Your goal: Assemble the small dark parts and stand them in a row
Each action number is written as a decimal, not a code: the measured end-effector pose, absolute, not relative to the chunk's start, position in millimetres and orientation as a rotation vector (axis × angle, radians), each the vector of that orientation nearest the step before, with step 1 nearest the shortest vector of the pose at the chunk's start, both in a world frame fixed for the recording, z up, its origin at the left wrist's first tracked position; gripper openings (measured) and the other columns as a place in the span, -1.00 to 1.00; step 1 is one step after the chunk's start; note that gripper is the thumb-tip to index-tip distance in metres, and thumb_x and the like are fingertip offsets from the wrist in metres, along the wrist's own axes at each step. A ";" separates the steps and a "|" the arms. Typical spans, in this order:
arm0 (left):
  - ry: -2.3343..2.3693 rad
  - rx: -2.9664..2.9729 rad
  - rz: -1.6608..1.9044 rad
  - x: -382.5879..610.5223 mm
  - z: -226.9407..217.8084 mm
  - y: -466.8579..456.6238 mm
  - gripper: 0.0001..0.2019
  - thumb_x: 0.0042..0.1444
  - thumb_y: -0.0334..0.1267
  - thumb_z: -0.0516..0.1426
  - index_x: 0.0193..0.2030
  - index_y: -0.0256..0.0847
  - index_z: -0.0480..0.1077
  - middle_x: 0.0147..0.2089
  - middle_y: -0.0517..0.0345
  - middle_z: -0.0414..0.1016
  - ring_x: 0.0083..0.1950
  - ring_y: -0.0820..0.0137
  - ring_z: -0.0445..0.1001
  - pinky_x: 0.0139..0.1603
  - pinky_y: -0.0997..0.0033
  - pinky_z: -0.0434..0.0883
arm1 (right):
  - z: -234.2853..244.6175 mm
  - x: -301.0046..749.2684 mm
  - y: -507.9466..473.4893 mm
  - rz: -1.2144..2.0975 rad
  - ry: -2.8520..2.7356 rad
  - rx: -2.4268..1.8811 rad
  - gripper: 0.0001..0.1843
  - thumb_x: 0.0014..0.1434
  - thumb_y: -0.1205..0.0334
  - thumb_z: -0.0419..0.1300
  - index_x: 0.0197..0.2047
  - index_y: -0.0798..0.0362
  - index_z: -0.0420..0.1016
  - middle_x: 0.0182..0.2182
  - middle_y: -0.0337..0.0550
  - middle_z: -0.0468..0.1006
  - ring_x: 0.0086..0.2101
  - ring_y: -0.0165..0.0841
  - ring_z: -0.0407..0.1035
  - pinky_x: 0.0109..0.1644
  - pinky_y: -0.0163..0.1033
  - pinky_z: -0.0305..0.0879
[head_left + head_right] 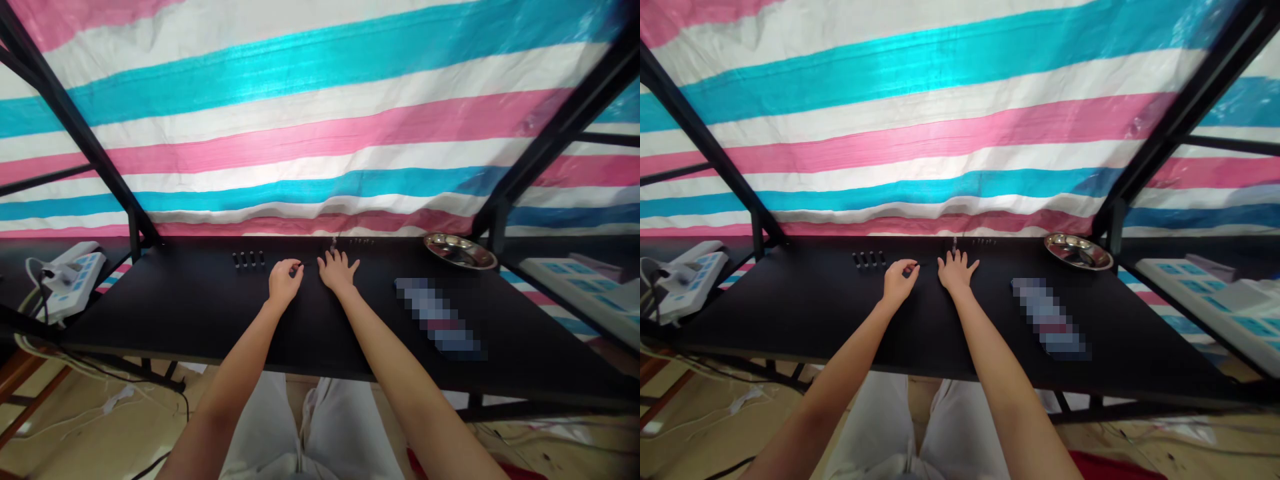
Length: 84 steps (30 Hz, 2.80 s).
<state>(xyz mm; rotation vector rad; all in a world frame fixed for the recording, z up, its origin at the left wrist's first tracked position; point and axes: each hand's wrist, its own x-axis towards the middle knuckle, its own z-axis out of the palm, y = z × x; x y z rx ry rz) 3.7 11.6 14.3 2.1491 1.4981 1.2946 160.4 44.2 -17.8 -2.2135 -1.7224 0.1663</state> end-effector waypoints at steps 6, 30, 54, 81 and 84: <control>1.455 2.113 1.371 -5.7 15.8 8.9 -0.84 0.05 -0.27 0.07 -0.25 -0.20 0.44 -0.35 0.12 0.49 -0.30 0.42 0.39 -0.14 0.38 0.35 | -18.7 162.3 46.4 0.198 -1.721 -2.207 -0.40 0.25 -0.01 -0.32 0.25 0.07 0.07 0.25 0.02 0.01 0.22 -0.07 -0.20 0.15 0.34 -0.38; 1.307 1.317 1.578 -11.4 -6.9 27.1 -0.81 -0.02 -0.22 0.14 -0.29 -0.30 0.39 -0.38 0.04 0.52 -0.32 0.41 0.50 -0.22 0.41 0.43 | -8.9 144.8 14.7 0.185 -1.506 -1.359 -0.75 0.18 0.20 -0.13 -0.18 0.09 0.29 -0.28 -0.02 0.40 -0.24 -0.29 0.28 -0.09 -0.18 0.20; 1.233 1.404 1.597 -8.9 -8.8 28.2 -0.82 0.01 -0.28 0.12 -0.25 -0.31 0.39 -0.34 0.01 0.52 -0.30 0.40 0.51 -0.19 0.37 0.43 | -6.1 143.5 12.1 0.334 -1.491 -1.149 -0.85 0.17 0.15 -0.06 -0.27 0.03 0.24 -0.49 -0.24 0.37 -0.44 -0.40 0.30 -0.25 -0.26 0.22; 1.172 1.410 1.596 -7.9 -4.4 25.9 -0.69 0.03 -0.27 0.10 -0.08 -0.31 0.41 -0.28 0.02 0.52 -0.44 0.51 0.42 -0.31 0.47 0.42 | -6.4 141.7 17.1 0.542 -1.370 -0.984 -0.83 0.15 0.09 0.01 -0.32 0.01 0.22 -0.58 -0.32 0.29 -0.51 -0.45 0.24 -0.36 -0.29 0.18; 1.152 1.460 1.555 -7.4 -3.2 24.0 -0.61 0.01 -0.27 0.12 0.02 -0.27 0.37 -0.23 0.06 0.51 -0.47 0.57 0.38 -0.32 0.50 0.41 | -7.6 140.3 20.0 0.580 -1.311 -0.954 -0.81 0.14 0.06 0.02 -0.33 0.01 0.21 -0.60 -0.34 0.29 -0.54 -0.46 0.22 -0.40 -0.30 0.18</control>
